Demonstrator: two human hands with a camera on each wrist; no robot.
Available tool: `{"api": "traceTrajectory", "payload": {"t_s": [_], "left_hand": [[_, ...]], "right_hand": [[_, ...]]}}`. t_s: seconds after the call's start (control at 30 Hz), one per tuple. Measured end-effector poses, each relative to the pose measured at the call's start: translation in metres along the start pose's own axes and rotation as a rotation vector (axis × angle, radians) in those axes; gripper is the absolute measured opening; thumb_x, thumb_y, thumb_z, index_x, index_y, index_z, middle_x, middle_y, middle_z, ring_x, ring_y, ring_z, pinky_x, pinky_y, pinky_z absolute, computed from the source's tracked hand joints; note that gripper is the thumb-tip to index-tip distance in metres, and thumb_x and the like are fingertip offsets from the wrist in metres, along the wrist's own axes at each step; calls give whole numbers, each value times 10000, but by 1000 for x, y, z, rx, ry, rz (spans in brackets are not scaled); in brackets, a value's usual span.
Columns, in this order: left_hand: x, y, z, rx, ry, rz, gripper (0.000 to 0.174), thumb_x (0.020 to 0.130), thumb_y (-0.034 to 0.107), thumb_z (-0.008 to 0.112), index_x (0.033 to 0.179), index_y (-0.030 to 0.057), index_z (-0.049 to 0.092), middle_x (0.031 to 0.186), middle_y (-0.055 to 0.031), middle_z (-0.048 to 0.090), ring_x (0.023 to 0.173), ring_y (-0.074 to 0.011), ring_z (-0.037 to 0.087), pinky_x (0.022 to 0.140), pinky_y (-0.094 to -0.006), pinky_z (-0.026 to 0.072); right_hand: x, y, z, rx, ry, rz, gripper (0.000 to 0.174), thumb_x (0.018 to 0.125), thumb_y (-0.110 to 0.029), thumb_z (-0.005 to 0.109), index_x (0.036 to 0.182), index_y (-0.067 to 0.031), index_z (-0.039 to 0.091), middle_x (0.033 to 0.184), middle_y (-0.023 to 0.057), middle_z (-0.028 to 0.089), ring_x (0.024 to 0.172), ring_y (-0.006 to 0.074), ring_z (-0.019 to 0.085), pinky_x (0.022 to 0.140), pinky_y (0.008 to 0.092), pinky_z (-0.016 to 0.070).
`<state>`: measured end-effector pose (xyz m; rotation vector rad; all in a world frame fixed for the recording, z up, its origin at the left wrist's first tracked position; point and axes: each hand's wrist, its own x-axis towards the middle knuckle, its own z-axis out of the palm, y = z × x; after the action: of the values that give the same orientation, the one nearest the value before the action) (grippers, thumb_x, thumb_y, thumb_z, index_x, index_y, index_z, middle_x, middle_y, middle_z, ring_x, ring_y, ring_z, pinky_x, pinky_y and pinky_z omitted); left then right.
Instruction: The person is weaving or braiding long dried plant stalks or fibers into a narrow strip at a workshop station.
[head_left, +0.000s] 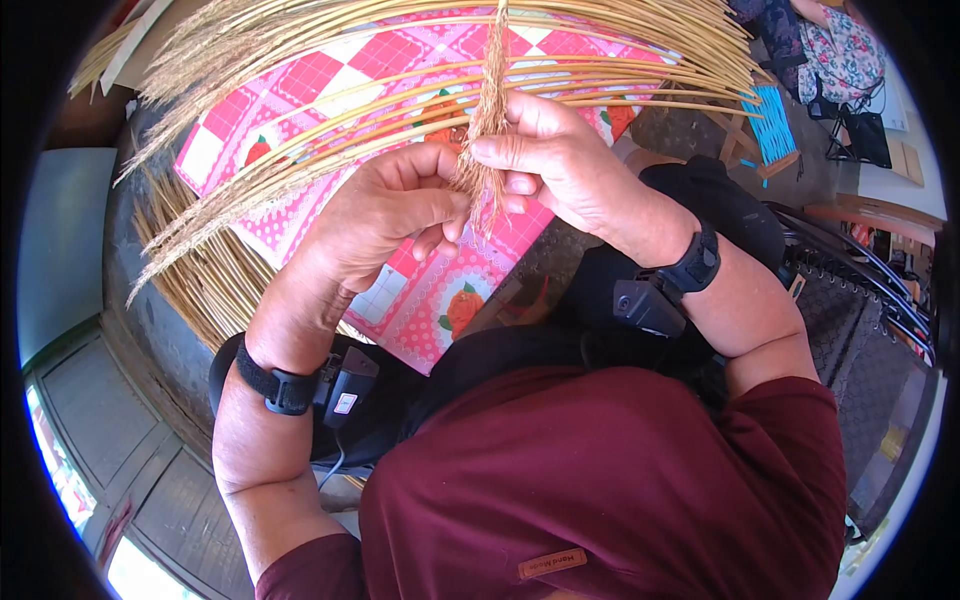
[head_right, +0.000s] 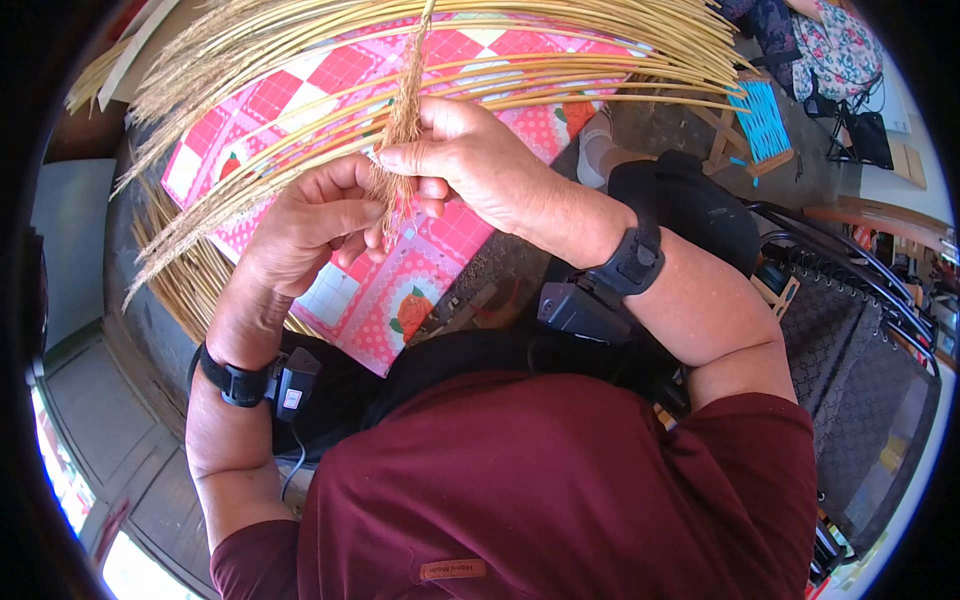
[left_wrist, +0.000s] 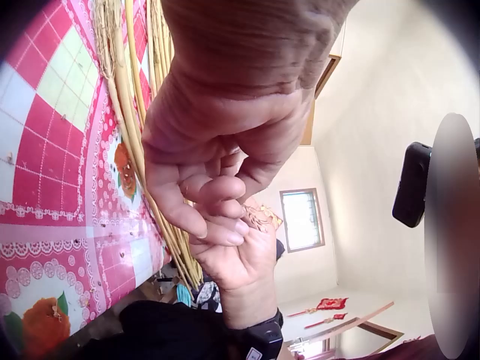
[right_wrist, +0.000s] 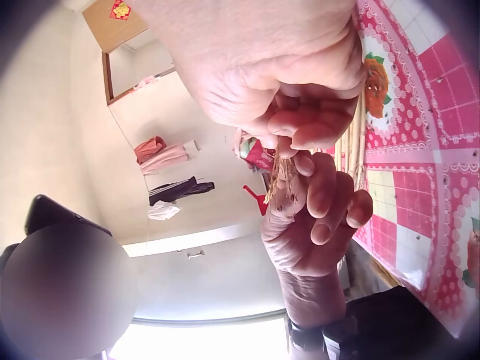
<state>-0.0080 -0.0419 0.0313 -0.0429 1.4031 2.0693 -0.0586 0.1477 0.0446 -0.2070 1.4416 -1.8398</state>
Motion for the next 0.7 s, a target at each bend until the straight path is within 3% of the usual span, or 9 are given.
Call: {"api": "traceTrajectory", "payload": {"t_s": [0.2,0.4,0.5,0.7], "left_hand": [[-2,1,-2,-56,-23,-34,108,832,78,622,909,14,580,703,-34,587,535,-72,541,496,-174,455],[-1,3,-1,-21,-21,-116,108,836,99,630,857,6,579,661,-50,592,482,-78,526,494,-187,472],[0,1,0,-5,-5,-145,141,840,117,624,873,-6,564,654,-85,600,443,-113,513,443,-179,411],[0,1,4,57,1,-97,138,845,125,621,841,9,545,647,-82,600,462,-89,507,424,-173,359]], "right_hand": [[0,-3,-1,12,-6,8,142,882,-123,572,974,-29,518,767,9,514,523,29,385,475,195,370],[0,-1,-4,-20,-19,0,171,887,-132,566,1005,-21,513,767,3,508,523,26,389,475,188,373],[1,0,-6,-43,14,-17,184,880,-137,570,1004,-8,528,747,9,516,524,35,408,468,190,383],[0,2,-13,-4,53,-51,227,861,-149,587,1010,20,558,719,21,532,527,53,448,459,202,410]]}}
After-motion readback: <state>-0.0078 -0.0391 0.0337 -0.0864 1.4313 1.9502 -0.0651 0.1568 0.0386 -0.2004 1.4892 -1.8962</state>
